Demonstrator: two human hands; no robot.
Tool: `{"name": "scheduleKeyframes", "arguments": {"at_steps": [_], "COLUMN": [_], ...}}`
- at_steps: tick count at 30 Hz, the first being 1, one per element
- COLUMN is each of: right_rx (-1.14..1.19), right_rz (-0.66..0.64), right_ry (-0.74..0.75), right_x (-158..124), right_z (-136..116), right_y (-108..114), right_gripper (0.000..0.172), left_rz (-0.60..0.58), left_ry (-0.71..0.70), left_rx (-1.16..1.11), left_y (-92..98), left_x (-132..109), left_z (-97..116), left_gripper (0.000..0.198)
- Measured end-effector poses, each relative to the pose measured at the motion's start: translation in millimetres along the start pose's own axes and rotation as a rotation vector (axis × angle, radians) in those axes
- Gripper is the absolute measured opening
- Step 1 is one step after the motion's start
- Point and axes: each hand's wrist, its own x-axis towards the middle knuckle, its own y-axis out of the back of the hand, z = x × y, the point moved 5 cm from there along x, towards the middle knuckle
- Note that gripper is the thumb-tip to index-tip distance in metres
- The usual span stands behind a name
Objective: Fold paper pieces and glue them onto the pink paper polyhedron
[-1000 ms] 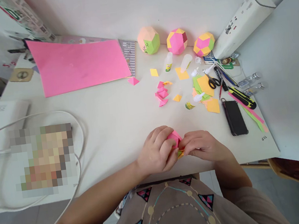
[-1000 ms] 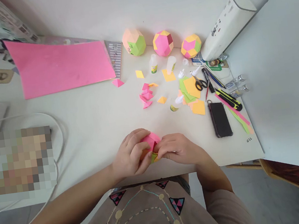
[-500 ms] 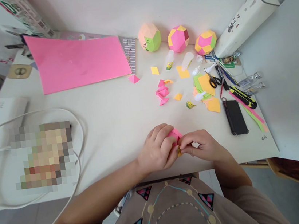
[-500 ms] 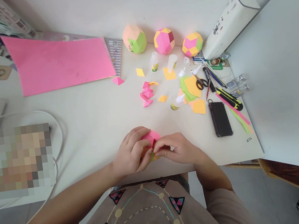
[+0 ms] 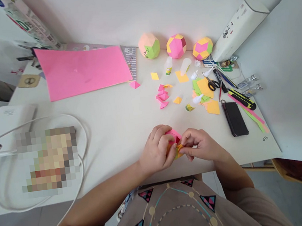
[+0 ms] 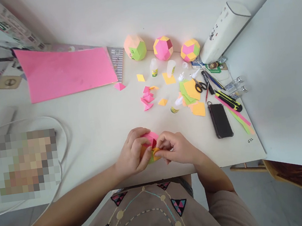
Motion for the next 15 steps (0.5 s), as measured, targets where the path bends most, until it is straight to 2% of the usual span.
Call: {"name": "scheduleKeyframes", "arguments": {"at_steps": [11,15], "right_rx": [0.056,0.052], "right_rz": [0.037,0.072], "right_ry": [-0.027,0.016], "right_x": [4.5,6.8], "right_z": [4.1,1.0], "right_y": [-2.8,-3.1], "right_gripper": [0.024,0.027], "left_rz": [0.007,0.017], "left_ry": [-0.01,-0.022], "left_rx": [-0.012,-0.023], "left_y": [-2.3,-2.5], "left_x": [-3.7,-3.6], "left_z": [-2.9,-3.7], "left_gripper": [0.014,0.011]}}
